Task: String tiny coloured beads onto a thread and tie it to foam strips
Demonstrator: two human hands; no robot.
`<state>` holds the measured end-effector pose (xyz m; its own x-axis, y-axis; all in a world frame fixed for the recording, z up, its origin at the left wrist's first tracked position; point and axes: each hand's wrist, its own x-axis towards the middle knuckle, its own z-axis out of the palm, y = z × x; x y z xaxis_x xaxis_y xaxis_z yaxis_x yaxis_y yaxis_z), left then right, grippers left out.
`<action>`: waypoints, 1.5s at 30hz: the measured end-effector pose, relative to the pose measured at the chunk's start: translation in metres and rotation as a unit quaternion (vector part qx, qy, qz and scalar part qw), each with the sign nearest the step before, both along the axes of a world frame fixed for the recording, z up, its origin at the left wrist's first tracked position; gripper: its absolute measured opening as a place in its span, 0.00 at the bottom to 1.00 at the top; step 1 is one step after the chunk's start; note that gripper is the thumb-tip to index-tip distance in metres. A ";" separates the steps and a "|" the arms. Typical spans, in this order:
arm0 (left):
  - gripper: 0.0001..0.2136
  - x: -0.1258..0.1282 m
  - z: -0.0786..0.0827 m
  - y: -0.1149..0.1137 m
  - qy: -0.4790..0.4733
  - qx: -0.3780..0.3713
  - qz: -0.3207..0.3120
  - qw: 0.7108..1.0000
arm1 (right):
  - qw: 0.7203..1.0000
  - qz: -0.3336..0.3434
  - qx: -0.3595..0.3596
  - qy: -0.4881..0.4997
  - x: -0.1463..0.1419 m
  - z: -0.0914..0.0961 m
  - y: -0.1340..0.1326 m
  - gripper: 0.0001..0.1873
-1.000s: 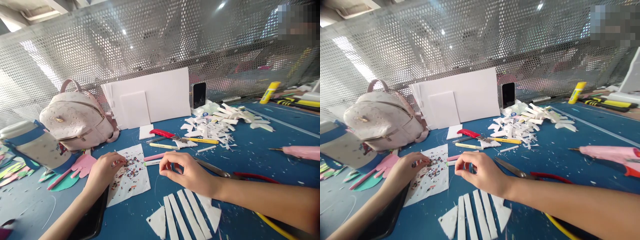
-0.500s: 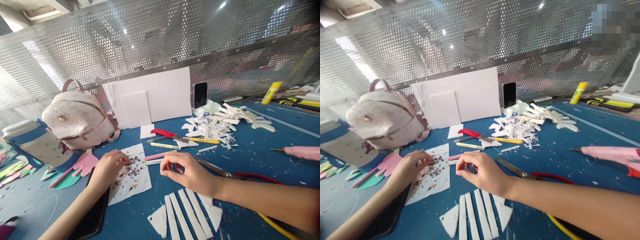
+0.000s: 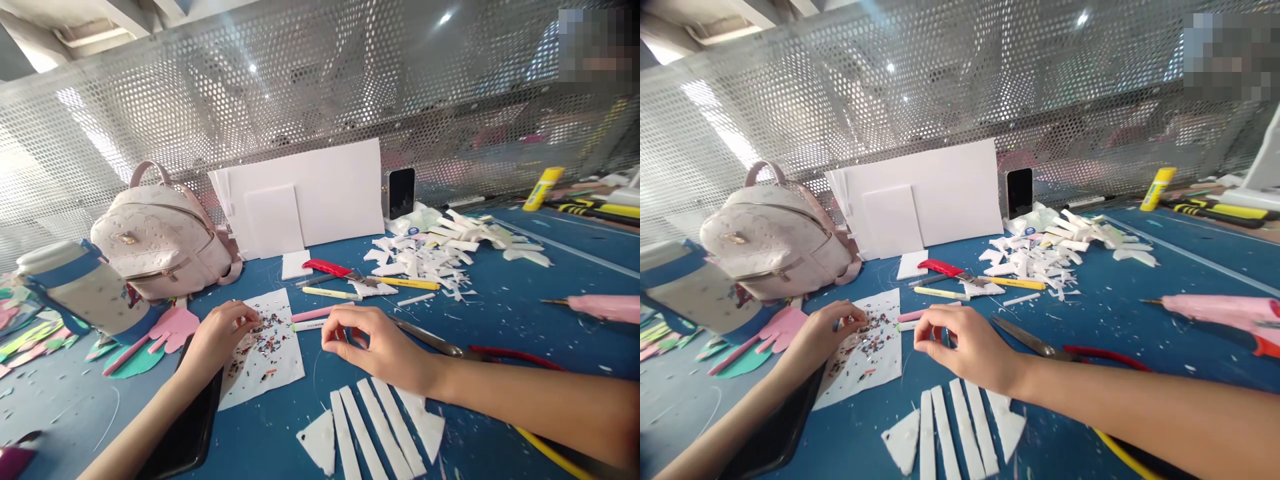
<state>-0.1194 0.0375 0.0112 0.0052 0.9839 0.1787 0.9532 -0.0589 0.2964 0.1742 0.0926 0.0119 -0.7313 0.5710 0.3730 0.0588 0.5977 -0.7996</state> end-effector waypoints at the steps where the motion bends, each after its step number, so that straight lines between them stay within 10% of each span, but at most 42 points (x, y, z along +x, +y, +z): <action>1: 0.07 0.000 0.000 0.000 0.001 -0.002 -0.001 1.000 | 1.000 0.001 -0.001 0.000 0.000 0.000 0.000 0.04; 45: 0.08 0.003 0.014 0.004 0.006 -0.061 -0.001 0.998 | 1.000 0.013 -0.005 -0.004 0.000 0.002 0.000 0.05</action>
<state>-0.1165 0.0413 0.0252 0.0094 0.9983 0.0569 0.9568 -0.0255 0.2897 0.1742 0.0928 0.0135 -0.7487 0.5560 0.3610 0.0508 0.5910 -0.8050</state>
